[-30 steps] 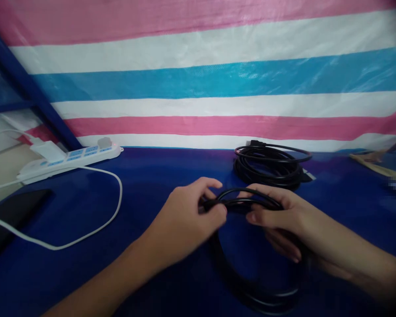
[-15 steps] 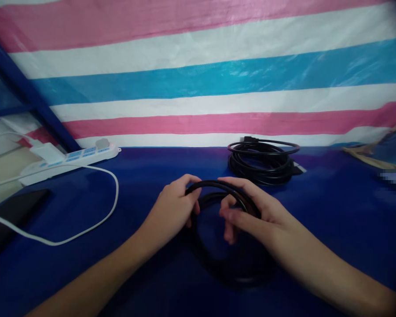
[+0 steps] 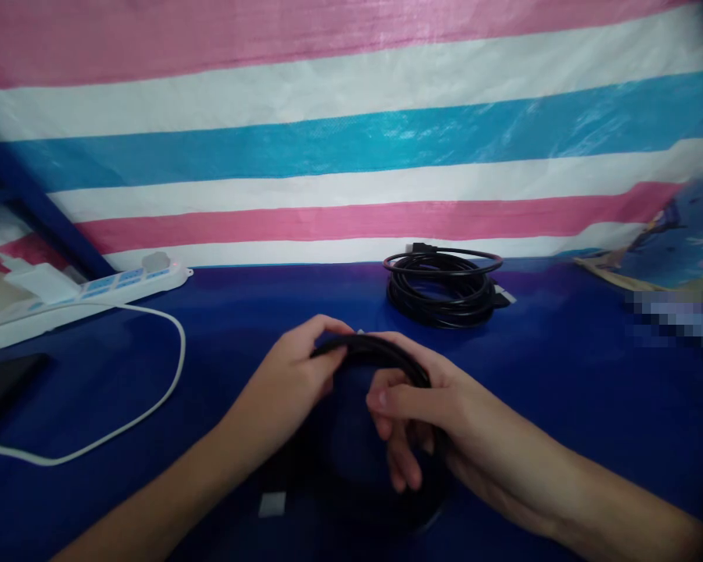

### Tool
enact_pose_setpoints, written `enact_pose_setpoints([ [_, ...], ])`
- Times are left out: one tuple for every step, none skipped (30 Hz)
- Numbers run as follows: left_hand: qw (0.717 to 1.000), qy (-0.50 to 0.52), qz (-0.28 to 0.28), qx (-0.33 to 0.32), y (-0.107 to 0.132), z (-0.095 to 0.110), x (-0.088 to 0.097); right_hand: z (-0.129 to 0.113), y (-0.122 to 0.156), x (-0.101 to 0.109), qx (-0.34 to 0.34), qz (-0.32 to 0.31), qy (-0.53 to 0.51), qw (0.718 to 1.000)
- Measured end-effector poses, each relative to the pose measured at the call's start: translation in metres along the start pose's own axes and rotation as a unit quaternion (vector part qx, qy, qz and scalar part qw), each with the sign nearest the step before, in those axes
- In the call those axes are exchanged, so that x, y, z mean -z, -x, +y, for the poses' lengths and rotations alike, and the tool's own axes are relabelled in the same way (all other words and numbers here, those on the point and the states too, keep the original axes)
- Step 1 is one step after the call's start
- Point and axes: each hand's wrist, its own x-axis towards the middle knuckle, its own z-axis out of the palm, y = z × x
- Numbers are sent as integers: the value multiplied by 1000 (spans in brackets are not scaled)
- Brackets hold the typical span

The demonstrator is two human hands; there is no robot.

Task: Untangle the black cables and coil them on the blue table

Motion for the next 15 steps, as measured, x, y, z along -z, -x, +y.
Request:
enact_pose_setpoints([
  [996,79,25,39,-2,1,1,1,-2,0,24,20,-6,999],
  [985,152,44,72,-3,2,2,1,-4,1,48,36,-15,998],
  [970,214,57,97,-3,4,3,1,-5,2,70,46,-26,996],
  [957,261,62,113,-3,5,4,0,-7,4,86,55,-39,994],
  [946,294,60,124,-2,7,4,-1,-7,6,96,58,-52,992],
  [939,315,48,131,0,9,4,-3,-7,8,101,57,-61,991],
  [935,327,26,134,2,11,4,-5,-7,10,95,51,-68,992],
  [932,335,-3,134,4,12,4,-8,-5,12,79,39,-69,994],
  [930,341,-41,134,6,13,3,-11,-4,14,52,21,-65,996],
  [924,347,-83,136,8,14,2,-14,-2,16,20,-2,-59,998],
  [917,351,-125,144,10,14,2,-16,0,17,-14,-23,-52,998],
  [908,354,-158,158,12,13,2,-18,1,18,-48,-35,-43,997],
  [901,355,-179,174,13,13,1,-18,1,18,-69,-41,-35,996],
  [896,358,-184,188,14,13,2,-17,1,17,-76,-40,-29,996],
  [893,368,-174,195,14,13,2,-15,0,16,-70,-35,-28,997],
])
